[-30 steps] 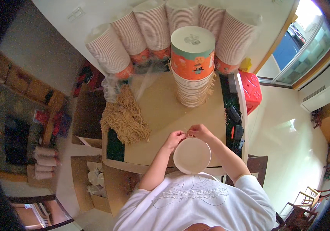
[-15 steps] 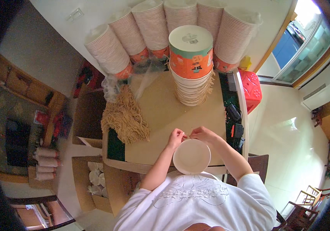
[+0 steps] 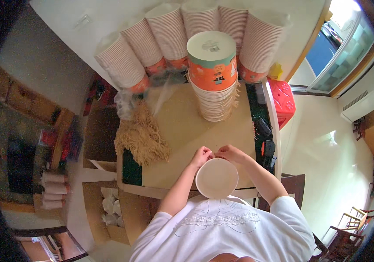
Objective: Packing paper food containers into plastic bags and placing them into a cardboard box.
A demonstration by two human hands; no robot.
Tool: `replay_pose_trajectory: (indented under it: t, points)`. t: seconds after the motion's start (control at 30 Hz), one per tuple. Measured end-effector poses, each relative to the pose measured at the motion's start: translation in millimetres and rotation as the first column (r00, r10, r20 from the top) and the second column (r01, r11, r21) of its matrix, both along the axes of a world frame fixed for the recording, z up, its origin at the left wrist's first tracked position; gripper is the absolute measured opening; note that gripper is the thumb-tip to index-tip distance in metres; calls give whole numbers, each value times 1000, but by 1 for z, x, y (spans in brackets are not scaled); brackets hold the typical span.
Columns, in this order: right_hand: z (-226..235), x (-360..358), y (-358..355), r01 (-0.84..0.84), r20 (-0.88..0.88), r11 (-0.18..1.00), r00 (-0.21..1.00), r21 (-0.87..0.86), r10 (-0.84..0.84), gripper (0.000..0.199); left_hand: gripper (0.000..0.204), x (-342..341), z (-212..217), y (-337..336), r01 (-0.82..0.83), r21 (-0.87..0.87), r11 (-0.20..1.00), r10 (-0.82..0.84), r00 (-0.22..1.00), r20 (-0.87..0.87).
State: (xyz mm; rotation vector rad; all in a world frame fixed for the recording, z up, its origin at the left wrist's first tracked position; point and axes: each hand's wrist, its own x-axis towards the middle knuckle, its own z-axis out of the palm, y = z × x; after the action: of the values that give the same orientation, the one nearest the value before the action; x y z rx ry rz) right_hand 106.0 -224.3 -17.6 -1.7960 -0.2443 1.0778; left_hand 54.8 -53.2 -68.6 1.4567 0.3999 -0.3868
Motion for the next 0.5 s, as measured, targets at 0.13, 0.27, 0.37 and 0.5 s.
replay_pose_trajectory:
  t: [0.13,0.27,0.37,0.5]
  points:
    - [8,0,6,-23,29,997,999,-75,25,25,1,2,-4,1,-10,-7,1000,11,995,103]
    - [8,4,2,-36,11,996,999,-77,37,23,4,2,6,4,-27,269,963,-61,947,315]
    - [6,7,-7,-80,-136,997,987,0,80,20,6,-1,21,3,-35,454,891,-147,921,360]
    - [1,5,-14,-130,-159,990,978,51,136,17,7,-8,20,5,2,436,900,-161,931,328]
